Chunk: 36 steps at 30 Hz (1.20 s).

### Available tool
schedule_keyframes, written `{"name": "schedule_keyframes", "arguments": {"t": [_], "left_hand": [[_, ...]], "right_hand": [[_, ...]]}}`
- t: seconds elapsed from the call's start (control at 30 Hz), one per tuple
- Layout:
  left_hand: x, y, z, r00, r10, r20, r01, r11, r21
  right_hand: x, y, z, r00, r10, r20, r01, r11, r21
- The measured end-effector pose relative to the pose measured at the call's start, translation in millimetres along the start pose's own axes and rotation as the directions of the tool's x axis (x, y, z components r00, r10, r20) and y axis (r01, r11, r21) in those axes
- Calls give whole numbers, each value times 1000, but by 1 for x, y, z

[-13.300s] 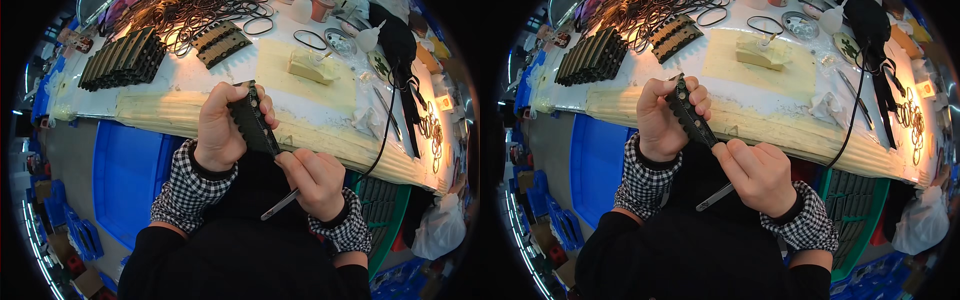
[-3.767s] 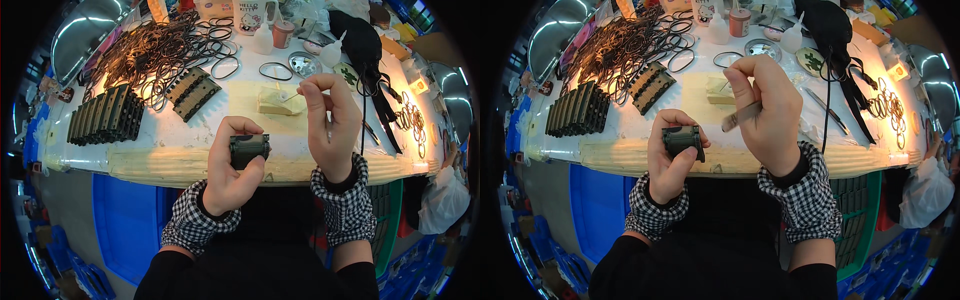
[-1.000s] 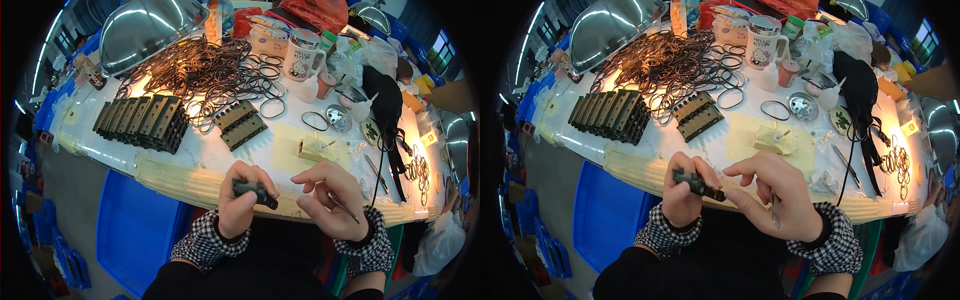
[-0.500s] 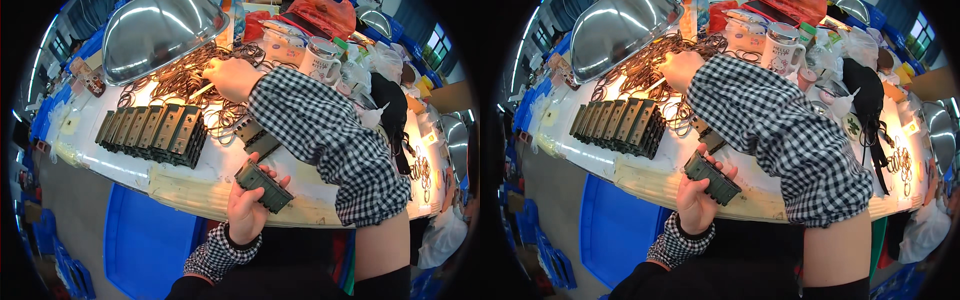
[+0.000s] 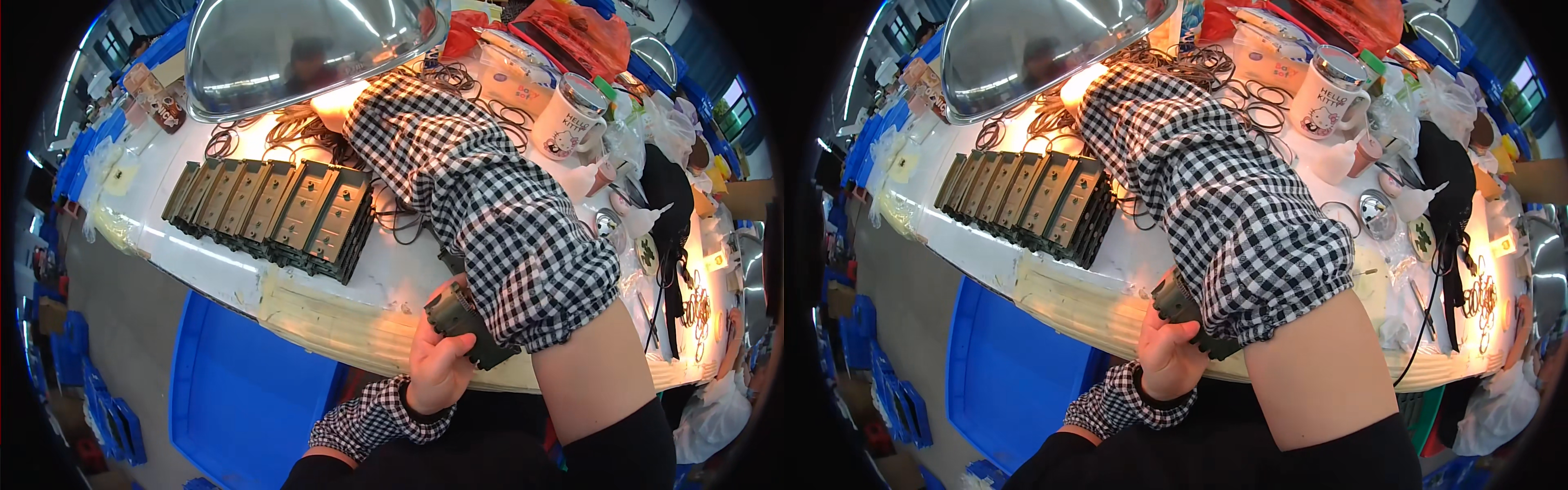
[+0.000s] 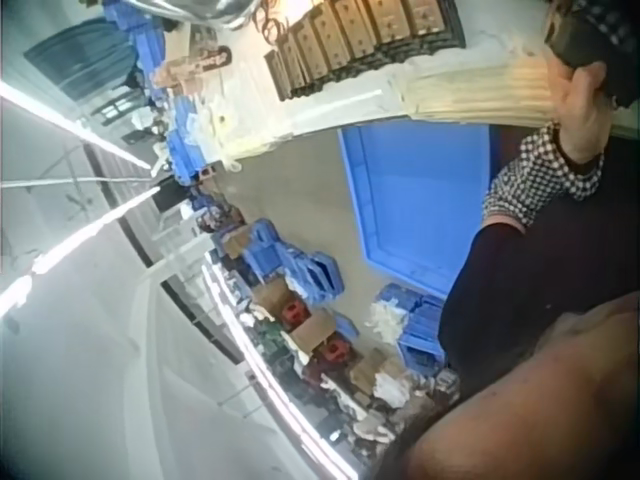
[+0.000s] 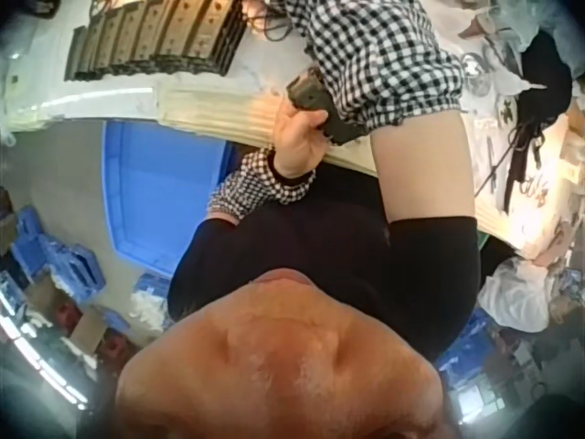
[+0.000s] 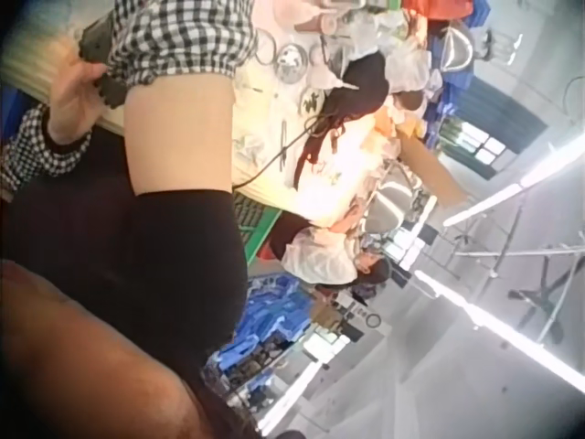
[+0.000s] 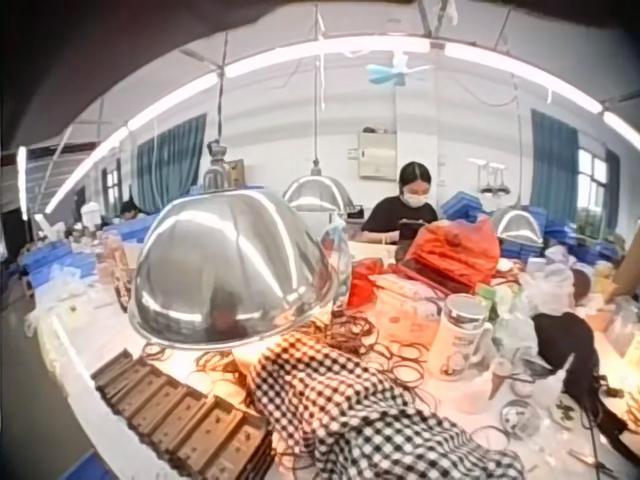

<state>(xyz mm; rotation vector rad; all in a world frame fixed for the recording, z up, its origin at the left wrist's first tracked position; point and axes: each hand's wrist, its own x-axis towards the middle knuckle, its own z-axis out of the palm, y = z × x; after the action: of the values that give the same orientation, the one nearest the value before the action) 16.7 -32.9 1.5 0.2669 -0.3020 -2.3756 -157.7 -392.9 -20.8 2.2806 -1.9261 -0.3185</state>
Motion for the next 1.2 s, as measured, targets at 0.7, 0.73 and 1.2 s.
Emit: {"name": "schedule_keyframes", "arguments": {"t": [0.7,0.73,1.2], "left_hand": [[-9,23,-22,976,87,202,-94,995,23],[-10,26,-21,967,127,222,-116,991,-61],[-34,-3,-2,807,-295,512,286,953,98]], "right_hand": [[-339,-32,-122,911,8,-411,216,841,495],[-362,-40,-135,945,119,-303,142,688,712],[-517,-73,-88,907,365,208,10,-514,858]]}}
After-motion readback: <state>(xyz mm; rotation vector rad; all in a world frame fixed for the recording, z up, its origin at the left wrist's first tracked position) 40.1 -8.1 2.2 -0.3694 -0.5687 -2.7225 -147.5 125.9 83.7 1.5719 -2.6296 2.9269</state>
